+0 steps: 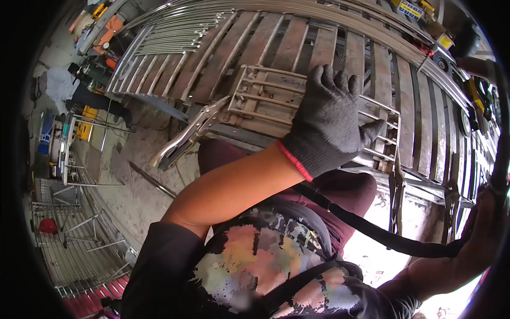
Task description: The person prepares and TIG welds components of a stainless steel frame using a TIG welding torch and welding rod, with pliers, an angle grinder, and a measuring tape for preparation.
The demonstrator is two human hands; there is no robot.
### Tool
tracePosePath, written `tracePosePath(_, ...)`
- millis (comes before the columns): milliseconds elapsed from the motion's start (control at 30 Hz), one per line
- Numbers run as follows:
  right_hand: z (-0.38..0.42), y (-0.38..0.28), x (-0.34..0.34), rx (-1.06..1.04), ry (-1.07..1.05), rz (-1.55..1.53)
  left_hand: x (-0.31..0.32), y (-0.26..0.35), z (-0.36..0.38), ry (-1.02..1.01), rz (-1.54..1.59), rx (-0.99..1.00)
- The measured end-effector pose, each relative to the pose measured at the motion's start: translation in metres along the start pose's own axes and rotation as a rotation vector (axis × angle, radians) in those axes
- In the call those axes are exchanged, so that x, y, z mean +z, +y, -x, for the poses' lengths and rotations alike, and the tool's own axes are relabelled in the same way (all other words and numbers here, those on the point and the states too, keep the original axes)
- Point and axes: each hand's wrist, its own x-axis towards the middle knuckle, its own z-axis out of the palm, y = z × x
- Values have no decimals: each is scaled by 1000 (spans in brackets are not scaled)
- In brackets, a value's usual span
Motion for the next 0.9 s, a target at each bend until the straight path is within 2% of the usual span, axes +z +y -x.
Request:
tracePosePath(100,8,2,-5,33,-22,-4,4,-12,5,139,98,111)
tracePosePath(167,13,3,-10,62,-45,2,3,-21,3,7,122,126)
tracePosePath(300,13,6,-26,116,-64,-12,-2,-21,1,34,153,212)
tracePosePath(500,-19,23,-51,118,-161,-29,-22,-17,-5,-77,88,270)
tracePosePath(567,-23,31,-43,93,-244,-48,-27,-16,-7,-98,85,285)
tracePosePath(700,-19,39,3,17,-414,-117,-37,-3,-23,-10,163,373)
tracePosePath(833,-6,26,35,-14,-449,-176,-39,1,-21,44,152,355)
tracePosePath(900,1,27,41,-44,-406,-197,-31,0,-14,-31,119,348)
